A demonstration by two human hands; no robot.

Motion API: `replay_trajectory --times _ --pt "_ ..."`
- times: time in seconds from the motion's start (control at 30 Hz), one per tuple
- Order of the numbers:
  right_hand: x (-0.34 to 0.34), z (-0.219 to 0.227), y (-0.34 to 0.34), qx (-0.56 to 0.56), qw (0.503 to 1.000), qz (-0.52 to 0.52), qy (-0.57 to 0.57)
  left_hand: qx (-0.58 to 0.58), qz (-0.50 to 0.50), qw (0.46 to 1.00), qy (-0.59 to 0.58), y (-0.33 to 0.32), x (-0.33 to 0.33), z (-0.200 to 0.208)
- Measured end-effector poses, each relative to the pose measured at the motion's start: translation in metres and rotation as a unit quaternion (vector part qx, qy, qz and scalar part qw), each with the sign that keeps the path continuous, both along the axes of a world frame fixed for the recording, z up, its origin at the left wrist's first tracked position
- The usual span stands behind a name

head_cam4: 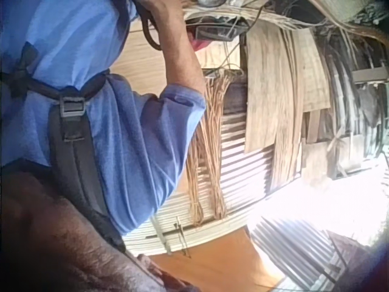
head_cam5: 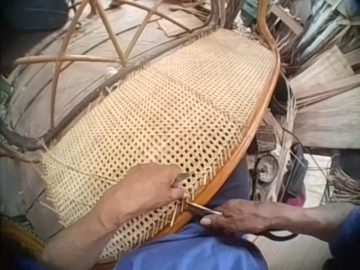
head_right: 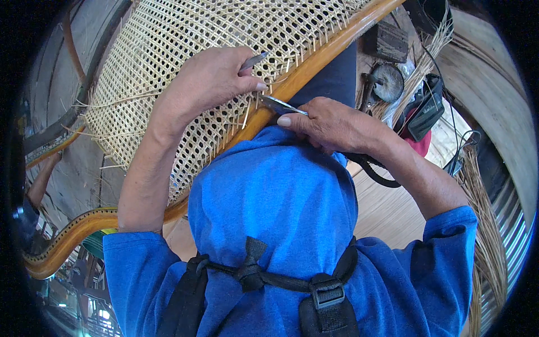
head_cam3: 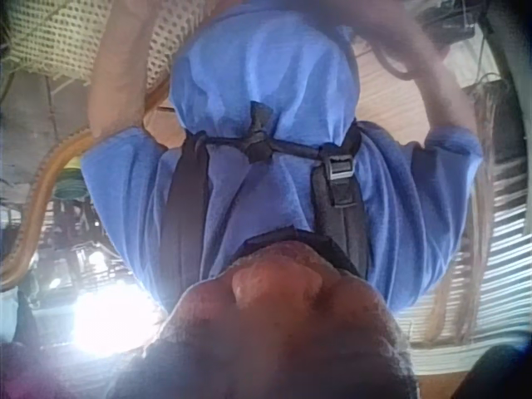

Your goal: Weaving rattan strips into a chair frame to create or repair a seat surface.

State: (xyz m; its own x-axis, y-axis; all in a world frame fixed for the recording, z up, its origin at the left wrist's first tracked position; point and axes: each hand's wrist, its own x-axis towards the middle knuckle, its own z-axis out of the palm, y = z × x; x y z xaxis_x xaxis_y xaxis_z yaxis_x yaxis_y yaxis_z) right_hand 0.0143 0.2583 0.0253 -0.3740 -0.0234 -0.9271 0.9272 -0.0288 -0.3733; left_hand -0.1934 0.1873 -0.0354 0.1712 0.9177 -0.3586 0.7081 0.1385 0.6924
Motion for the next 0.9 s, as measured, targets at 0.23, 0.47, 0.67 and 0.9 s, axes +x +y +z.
replay_trajectory --times 0.23,0.47,0.67,0.9 --pt "0.018 -0.004 -0.011 0.042 0.997 0.029 0.052 -0.027 0.027 0.995 -0.09 -0.006 -0.006 0.007" --pt "0.016 -0.001 -0.006 0.045 0.998 -0.031 0.041 0.002 0.061 0.99 -0.127 -0.017 0.006 0.009" --pt "0.007 -0.005 0.007 -0.009 0.999 -0.02 0.045 -0.032 0.06 0.989 -0.134 -0.018 0.009 0.018" --pt "0.005 0.001 0.011 -0.037 0.999 -0.032 0.02 -0.066 0.084 0.983 -0.149 -0.017 0.008 0.015"
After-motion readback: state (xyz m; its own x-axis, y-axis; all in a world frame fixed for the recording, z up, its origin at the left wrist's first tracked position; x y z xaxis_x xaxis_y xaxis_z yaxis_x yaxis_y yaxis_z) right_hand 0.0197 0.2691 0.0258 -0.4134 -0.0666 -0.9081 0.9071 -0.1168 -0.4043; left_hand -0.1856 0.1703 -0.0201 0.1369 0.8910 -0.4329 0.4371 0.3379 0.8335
